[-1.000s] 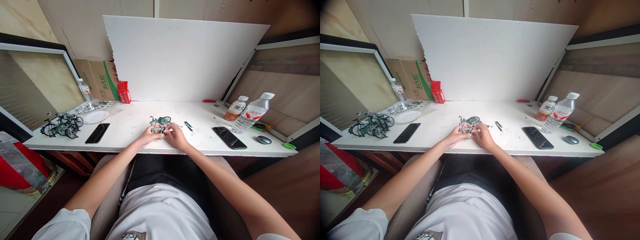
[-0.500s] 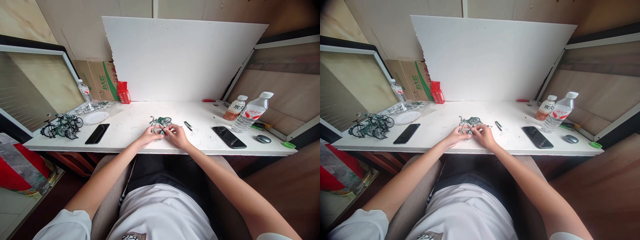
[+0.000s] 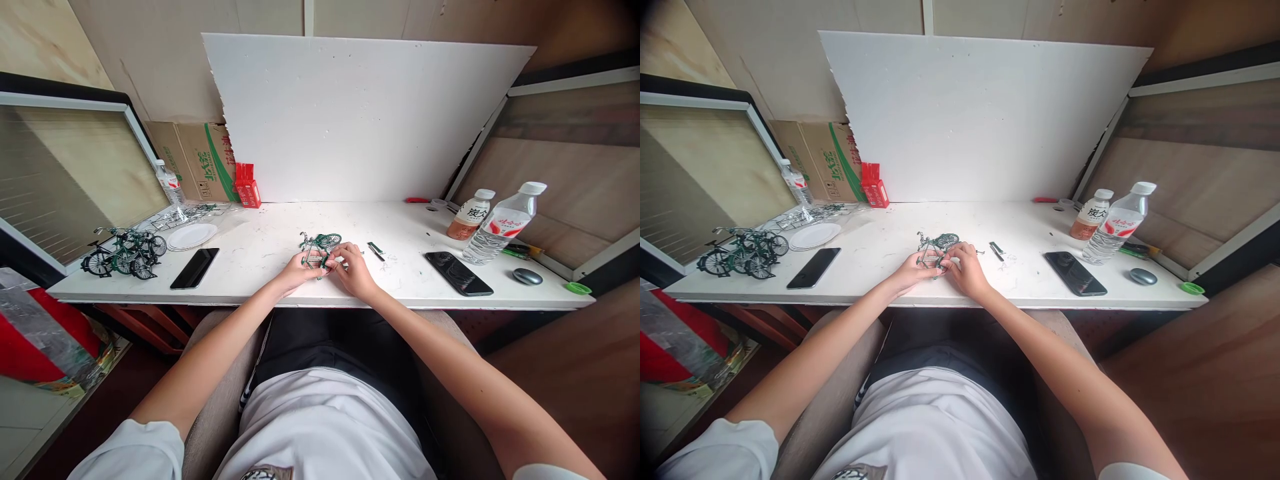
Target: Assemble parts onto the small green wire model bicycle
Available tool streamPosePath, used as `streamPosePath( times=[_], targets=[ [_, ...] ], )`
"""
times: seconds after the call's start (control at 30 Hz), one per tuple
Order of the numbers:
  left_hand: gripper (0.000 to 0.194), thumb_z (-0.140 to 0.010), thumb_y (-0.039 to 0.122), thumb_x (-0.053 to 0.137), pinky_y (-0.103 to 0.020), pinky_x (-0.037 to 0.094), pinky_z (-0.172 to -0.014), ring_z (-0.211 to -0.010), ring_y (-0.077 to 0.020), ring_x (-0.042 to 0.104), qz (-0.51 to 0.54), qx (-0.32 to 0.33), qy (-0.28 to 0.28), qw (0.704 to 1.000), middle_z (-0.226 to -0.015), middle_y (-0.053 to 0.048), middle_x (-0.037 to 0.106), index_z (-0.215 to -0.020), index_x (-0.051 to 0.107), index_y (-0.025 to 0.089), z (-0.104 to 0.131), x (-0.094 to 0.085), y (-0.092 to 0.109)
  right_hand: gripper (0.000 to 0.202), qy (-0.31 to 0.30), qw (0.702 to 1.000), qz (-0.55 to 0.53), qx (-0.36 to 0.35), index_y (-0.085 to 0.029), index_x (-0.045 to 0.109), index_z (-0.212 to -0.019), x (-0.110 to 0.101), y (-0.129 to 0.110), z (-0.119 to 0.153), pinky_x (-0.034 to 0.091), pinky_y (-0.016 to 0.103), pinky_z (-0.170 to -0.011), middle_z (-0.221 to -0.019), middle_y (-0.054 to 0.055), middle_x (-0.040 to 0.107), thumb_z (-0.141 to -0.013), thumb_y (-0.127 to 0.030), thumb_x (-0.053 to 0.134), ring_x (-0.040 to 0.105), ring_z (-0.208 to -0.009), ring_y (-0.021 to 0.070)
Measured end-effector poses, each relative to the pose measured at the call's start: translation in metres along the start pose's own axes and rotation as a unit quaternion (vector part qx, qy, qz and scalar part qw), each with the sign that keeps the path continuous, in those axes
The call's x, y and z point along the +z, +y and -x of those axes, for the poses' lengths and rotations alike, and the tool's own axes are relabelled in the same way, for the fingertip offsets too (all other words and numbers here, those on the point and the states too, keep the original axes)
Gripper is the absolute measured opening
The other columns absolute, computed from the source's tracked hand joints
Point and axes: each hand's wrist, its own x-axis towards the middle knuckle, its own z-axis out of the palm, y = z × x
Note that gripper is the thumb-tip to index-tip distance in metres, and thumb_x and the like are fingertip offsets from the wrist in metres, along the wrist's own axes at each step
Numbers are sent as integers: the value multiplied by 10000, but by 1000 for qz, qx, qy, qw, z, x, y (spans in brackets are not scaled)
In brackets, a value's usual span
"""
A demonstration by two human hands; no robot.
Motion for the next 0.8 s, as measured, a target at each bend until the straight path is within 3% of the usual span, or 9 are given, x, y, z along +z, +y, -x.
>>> streamPosePath(
  times=[0.13,0.4,0.63,0.73,0.8],
  targets=[
    [620,-688,254,974,-358,530,-945,-975,-201,746,-5,-2,0,1000,-1013,-88,782,-1208,652,149,1,1,1,93,-4,997,61,-41,-250,683,-975,2,0,1,523,531,-984,-1155,118,639,-1030,-272,612,557,-1132,316],
    [614,-694,247,977,-363,536,-967,-981,-198,745,-6,-7,-3,1000,-995,-85,777,-1206,651,155,0,1,-1,178,-31,980,178,-85,-238,684,-966,3,-12,4,508,507,-906,-1183,147,642,-1014,-138,545,536,-1054,328],
    [610,-721,266,965,-356,534,-961,-991,-197,746,-27,0,-15,1000,-1026,-97,776,-1221,633,157,0,0,-3,104,-17,989,131,-63,-243,690,-963,3,-9,3,522,511,-915,-1133,133,641,-1003,-188,612,544,-1058,326],
    [615,-729,277,961,-362,533,-968,-999,-198,743,-30,1,-14,999,-1049,-104,773,-1230,626,156,0,-1,-4,59,-13,997,72,-38,-249,696,-969,1,-6,2,529,511,-942,-1101,118,650,-1001,-296,680,566,-1077,319],
    [623,-736,282,957,-369,530,-981,-1014,-198,740,-31,2,-17,999,-1081,-114,773,-1244,619,154,0,-2,-5,159,-28,999,25,-8,-249,704,-944,0,-4,0,544,487,-909,-1080,109,666,-991,-400,716,589,-1075,310]
  ],
)
